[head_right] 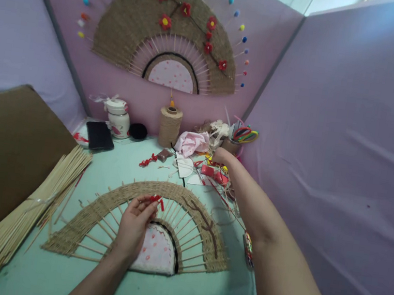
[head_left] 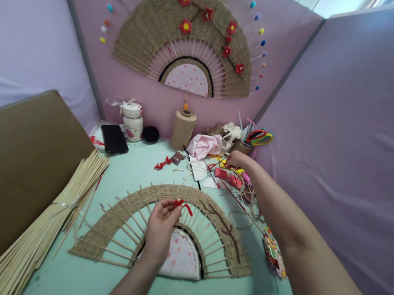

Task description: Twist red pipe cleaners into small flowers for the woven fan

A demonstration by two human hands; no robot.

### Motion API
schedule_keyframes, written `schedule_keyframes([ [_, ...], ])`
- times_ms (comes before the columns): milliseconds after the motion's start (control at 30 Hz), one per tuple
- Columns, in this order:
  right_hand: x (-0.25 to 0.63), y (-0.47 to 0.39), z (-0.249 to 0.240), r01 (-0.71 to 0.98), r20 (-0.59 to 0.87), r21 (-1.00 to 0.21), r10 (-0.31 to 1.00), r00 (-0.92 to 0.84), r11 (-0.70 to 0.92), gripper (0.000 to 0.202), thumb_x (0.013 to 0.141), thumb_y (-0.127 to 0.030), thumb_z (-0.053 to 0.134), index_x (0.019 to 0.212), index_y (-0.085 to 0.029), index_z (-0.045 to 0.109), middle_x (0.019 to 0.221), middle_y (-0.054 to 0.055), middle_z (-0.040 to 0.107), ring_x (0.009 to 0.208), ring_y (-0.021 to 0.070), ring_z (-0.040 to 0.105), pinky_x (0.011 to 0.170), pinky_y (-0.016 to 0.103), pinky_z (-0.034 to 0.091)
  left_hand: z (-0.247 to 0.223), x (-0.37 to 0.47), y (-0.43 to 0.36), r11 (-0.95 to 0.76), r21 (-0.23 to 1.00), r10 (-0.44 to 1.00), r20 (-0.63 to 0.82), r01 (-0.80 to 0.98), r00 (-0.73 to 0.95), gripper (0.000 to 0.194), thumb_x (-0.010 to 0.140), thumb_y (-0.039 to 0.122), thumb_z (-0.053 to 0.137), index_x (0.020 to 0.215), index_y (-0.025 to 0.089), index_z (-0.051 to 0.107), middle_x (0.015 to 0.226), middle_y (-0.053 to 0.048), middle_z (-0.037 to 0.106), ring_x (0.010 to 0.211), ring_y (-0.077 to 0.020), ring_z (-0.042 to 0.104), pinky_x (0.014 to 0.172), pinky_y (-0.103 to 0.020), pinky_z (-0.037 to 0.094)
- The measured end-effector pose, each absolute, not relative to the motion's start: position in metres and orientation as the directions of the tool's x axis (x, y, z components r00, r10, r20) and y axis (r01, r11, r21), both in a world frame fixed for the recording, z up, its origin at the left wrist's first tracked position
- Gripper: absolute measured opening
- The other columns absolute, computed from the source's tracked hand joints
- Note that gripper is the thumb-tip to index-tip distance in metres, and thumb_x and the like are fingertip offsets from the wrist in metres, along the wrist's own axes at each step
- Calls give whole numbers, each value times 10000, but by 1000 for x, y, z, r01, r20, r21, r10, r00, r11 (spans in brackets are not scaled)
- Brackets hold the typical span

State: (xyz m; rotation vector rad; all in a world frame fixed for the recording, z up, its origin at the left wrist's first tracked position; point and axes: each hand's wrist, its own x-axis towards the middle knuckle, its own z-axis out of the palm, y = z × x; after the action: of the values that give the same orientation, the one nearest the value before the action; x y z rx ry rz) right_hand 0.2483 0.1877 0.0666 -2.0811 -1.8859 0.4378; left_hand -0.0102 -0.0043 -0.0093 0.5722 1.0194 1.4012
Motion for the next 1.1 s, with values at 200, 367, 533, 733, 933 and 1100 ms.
schedule_keyframes([
  [200,241,89,77,863,31,-492,993,-116,116,128,755,-123,573,830,-170,665,767,21,699,679,137,605,622,229,428,1,-20,5,58,730,942,-266,-681,-205,354,584,255,816,854,165,606,874,-24,668,745,-81,587,653,-196,426],
  [367,205,12,52,759,194,-591,961,-196,273,105,788,-190,535,808,-197,638,800,21,686,733,155,597,693,261,419,4,-31,12,-48,657,937,-232,-752,-262,338,578,203,814,848,179,613,852,5,667,687,-55,565,688,-209,431],
  [533,152,-14,5,499,248,-832,967,-53,241,102,801,-235,514,862,-196,585,828,22,666,755,157,599,714,275,443,0,-23,7,-9,590,957,-227,-807,-177,307,593,156,789,832,186,598,867,8,682,677,-61,570,748,-261,462],
  [733,86,-23,-21,379,256,-898,966,41,221,79,808,-247,481,788,-204,545,761,12,624,718,162,580,689,275,442,1,-17,4,-24,604,946,-243,-797,-213,314,589,164,775,830,190,575,798,25,670,614,-65,566,591,-194,415],
  [933,71,-32,-15,396,202,-902,979,37,172,248,789,-426,587,818,-182,618,771,34,671,659,151,576,632,258,415,2,-17,6,-102,663,952,-152,-741,-266,313,600,170,772,828,173,558,773,22,656,619,-59,573,613,-192,421],
  [1100,75,-27,-16,397,154,-909,988,32,129,297,773,-461,606,763,-169,654,713,37,671,627,151,579,600,253,402,5,-10,-1,-107,691,969,-90,-715,-232,347,578,182,791,836,170,559,772,14,662,632,-70,581,650,-212,446],
])
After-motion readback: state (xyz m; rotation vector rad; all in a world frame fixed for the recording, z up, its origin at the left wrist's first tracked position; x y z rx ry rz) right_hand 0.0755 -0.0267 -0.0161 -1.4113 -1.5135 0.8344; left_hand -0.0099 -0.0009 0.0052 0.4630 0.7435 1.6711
